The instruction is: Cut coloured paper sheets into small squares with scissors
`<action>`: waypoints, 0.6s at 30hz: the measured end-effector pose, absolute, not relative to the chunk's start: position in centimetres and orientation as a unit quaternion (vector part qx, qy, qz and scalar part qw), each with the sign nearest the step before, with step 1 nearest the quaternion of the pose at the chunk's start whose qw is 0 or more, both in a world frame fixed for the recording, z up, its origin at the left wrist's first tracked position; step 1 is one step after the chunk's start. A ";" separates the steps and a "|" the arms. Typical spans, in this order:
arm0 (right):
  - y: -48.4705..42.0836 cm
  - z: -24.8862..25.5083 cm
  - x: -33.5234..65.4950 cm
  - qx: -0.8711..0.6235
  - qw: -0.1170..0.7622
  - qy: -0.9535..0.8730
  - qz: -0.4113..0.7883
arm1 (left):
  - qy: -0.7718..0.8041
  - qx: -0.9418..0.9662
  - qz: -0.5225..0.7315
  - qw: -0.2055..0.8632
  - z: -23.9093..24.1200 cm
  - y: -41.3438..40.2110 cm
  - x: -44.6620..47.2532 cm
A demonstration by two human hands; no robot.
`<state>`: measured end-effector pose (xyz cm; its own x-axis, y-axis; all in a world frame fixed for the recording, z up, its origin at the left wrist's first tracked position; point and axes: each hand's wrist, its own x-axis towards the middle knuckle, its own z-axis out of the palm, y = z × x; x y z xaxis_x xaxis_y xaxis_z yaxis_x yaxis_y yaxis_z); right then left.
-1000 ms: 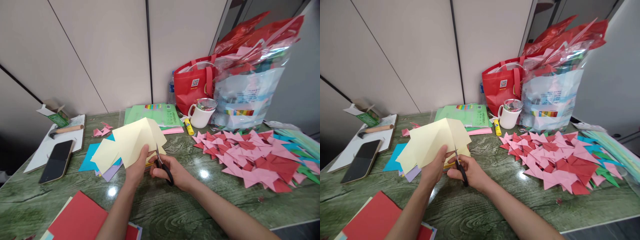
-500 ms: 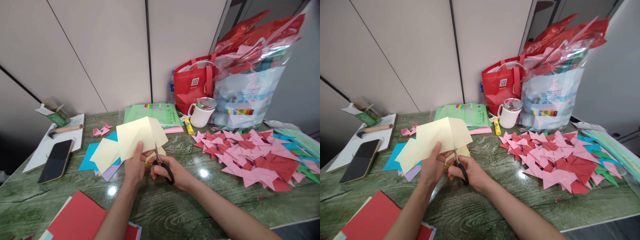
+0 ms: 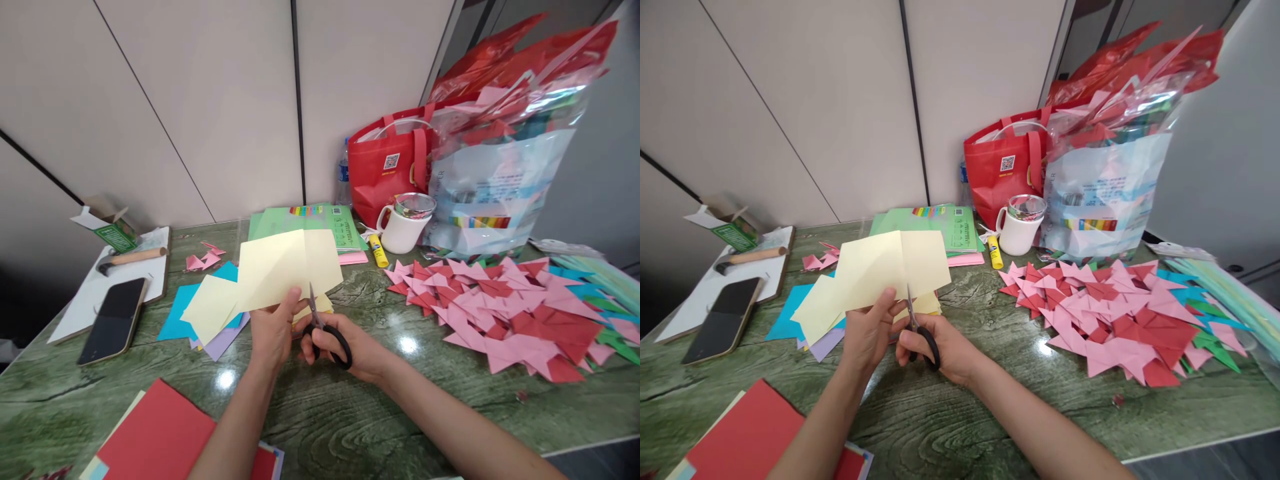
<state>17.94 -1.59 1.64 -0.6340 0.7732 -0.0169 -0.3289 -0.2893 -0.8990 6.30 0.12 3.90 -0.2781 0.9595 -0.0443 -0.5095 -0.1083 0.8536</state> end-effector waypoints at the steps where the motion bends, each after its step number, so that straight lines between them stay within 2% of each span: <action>1: -1.6 1.7 17.9 -0.238 0.361 -0.486 0.760 | 0.407 0.280 0.690 0.528 3.9 0.1 6.3; 9: -1.7 2.1 17.5 -0.262 0.382 -0.516 0.720 | 0.493 0.273 0.673 0.479 3.4 -0.3 6.7; 15: -1.6 2.0 17.6 -0.265 0.382 -0.526 0.712 | 0.490 0.287 0.653 0.500 2.9 -0.6 7.1; 18: -1.6 1.9 17.6 -0.264 0.382 -0.521 0.716 | 0.501 0.303 0.656 0.477 2.5 -0.6 6.9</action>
